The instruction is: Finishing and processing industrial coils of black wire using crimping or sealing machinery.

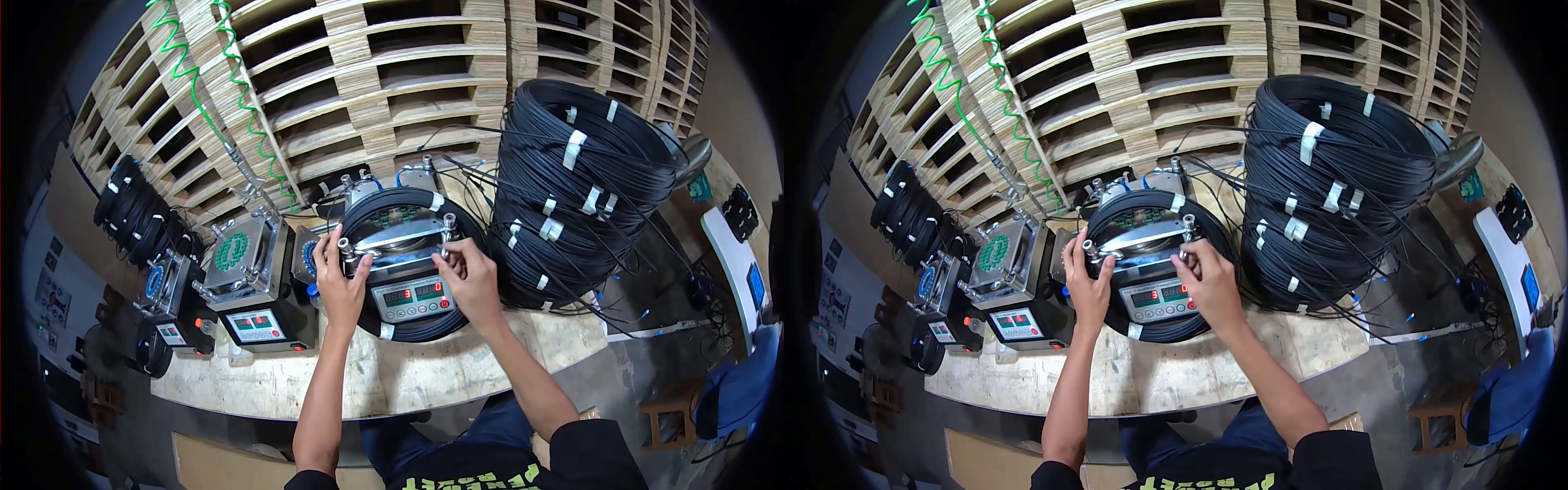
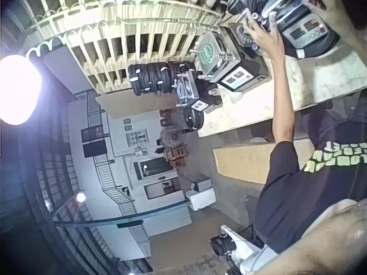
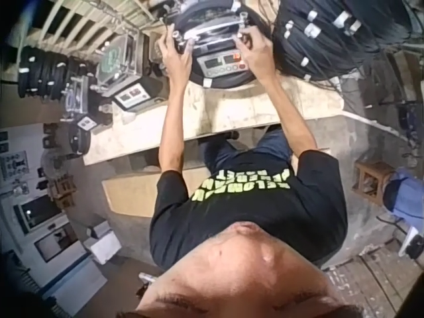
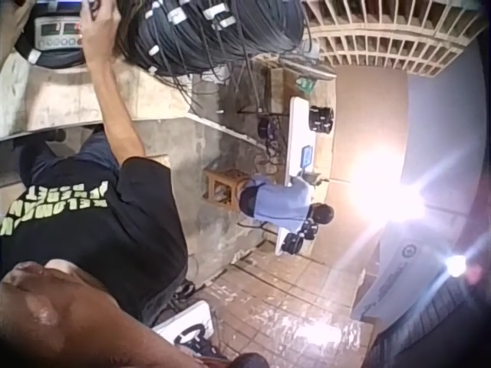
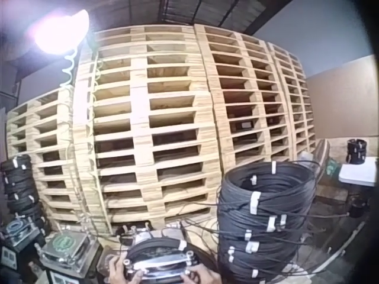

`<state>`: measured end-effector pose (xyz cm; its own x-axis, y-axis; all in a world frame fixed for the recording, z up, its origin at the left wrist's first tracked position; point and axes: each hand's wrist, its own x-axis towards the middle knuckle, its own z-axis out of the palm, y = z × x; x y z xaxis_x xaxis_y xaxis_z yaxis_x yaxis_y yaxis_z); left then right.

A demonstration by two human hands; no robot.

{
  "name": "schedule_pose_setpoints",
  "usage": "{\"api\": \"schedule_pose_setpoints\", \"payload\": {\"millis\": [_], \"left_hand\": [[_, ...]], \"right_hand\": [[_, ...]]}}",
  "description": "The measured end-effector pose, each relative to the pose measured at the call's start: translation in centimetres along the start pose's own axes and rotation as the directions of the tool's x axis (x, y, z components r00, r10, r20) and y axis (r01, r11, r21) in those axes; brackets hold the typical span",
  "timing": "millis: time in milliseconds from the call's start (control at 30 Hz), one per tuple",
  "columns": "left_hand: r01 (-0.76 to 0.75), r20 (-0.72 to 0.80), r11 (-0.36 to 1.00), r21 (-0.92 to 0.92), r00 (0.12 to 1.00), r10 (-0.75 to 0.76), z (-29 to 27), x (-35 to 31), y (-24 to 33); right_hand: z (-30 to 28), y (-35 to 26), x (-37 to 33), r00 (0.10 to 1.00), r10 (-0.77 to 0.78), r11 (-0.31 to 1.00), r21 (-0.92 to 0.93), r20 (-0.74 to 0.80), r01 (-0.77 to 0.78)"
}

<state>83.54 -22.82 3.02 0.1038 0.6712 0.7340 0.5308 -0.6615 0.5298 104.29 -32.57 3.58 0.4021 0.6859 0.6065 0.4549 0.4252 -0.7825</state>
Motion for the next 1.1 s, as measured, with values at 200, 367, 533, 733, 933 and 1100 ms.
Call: {"api": "schedule_pose_setpoints", "payload": {"millis": [200, 367, 533, 733, 933, 1100], "left_hand": [[-0.003, 0.001, 1.000, -0.031, 1.000, 0.003, -0.2, 0.1, 0.9], [-0.009, -0.019, 1.000, -0.016, 1.000, 0.008, -0.2, 0.1, 0.8], [0.003, 0.008, 1.000, 0.024, 1.000, -0.003, -0.7, 0.2, 0.0], [0.003, 0.024, 1.000, 0.023, 1.000, -0.003, 0.0, 0.3, 0.5], [0.007, 0.011, 1.000, 0.020, 1.000, -0.007, -0.8, 0.1, 0.1], [0.012, 0.009, 1.000, 0.018, 1.000, -0.012, -0.6, 0.2, 0.1]], "right_hand": [[1.4, 0.1, 0.9, 0.998, 0.019, 0.999, 0.043, 0.065, -0.022], [2.3, -1.5, 3.7, 0.976, -0.006, 0.942, -0.326, 0.216, 0.078], [1.5, -4.6, 11.1, 0.851, -0.132, 0.952, -0.174, 0.508, 0.251], [6.3, 1.3, 23.6, 0.683, -0.010, 0.812, -0.393, 0.731, 0.432], [9.5, 2.6, 24.4, 0.425, 0.320, 0.695, -0.514, 0.847, 0.503], [10.3, 3.4, 24.6, 0.410, 0.376, 0.729, -0.538, 0.831, 0.423]]}}
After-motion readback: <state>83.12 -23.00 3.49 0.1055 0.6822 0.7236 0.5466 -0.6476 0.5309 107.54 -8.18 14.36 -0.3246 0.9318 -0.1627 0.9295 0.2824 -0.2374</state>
